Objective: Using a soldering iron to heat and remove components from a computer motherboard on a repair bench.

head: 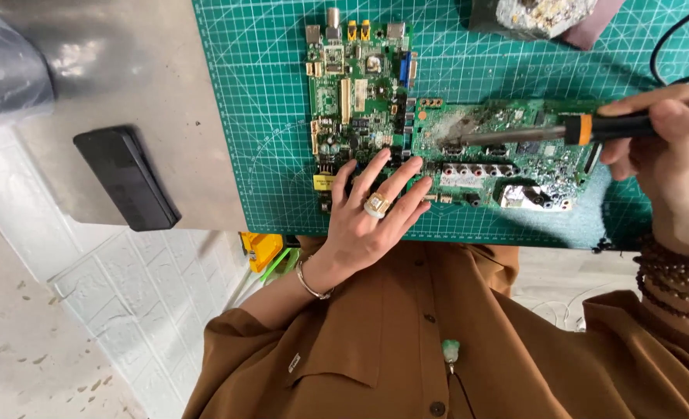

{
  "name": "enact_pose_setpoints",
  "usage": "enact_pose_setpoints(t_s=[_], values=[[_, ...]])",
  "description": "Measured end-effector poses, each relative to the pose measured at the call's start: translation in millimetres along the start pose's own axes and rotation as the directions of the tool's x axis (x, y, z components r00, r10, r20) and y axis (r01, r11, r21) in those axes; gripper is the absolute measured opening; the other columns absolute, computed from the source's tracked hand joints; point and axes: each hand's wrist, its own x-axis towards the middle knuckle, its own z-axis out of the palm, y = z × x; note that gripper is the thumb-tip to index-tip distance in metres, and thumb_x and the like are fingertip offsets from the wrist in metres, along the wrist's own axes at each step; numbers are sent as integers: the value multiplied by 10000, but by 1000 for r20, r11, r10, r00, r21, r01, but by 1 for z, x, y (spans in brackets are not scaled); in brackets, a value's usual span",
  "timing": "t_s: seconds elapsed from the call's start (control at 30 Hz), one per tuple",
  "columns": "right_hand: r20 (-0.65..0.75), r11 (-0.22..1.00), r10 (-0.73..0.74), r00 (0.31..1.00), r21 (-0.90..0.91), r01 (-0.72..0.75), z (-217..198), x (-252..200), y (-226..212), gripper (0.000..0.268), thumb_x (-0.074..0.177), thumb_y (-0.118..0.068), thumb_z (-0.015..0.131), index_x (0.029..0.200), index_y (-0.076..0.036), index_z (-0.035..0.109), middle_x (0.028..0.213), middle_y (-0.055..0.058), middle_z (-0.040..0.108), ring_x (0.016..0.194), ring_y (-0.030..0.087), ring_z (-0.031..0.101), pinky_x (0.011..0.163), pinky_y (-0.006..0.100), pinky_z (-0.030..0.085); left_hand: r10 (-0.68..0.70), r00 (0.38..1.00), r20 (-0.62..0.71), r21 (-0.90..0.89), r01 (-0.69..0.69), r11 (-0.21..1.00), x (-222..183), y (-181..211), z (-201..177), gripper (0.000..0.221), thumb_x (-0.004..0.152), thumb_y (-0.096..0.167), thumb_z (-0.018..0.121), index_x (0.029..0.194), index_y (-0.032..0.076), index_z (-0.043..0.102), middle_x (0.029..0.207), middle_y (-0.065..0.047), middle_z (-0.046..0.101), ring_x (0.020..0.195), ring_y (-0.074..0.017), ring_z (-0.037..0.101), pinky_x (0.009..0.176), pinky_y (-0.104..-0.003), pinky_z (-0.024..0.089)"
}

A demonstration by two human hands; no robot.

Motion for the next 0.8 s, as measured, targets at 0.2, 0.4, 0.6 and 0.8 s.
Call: enact_pose_setpoints(t_s=[0.2,0.4,0.6,0.8], values=[[-80,999,-3,997,-37,0,9,-3,-15,393,1190,-279,363,1172,27,608,754,114,548,489,158,455,435,235,322,5,1000,-12,-5,-5,1000,-3,1,0,387,985,281,830,1292,165,626,1379,-41,584,1311,-318,529,1061,-541,411],[-100,998,-68,993,-9,67,14,-7,-9,335,1208,-206,383,1163,28,618,803,126,575,529,159,490,463,232,394,1,1000,-2,-11,-1,1000,-8,1,2,449,993,280,847,1338,166,583,1406,-40,567,1341,-315,502,1089,-541,387],[-140,995,-97,985,3,98,-3,-16,22,397,1231,-335,353,1206,15,539,831,127,548,548,164,455,543,261,375,2,1000,9,-5,-2,1000,-10,1,3,472,1003,289,848,1364,174,566,1419,-39,561,1356,-314,489,1089,-549,401],[-186,997,-50,981,40,58,1,-16,24,405,1218,-405,374,1214,-30,528,840,113,548,566,161,449,549,252,377,-1,1000,28,4,1,1000,-10,2,1,479,1016,291,840,1384,180,552,1428,-31,555,1364,-300,483,1099,-545,396]])
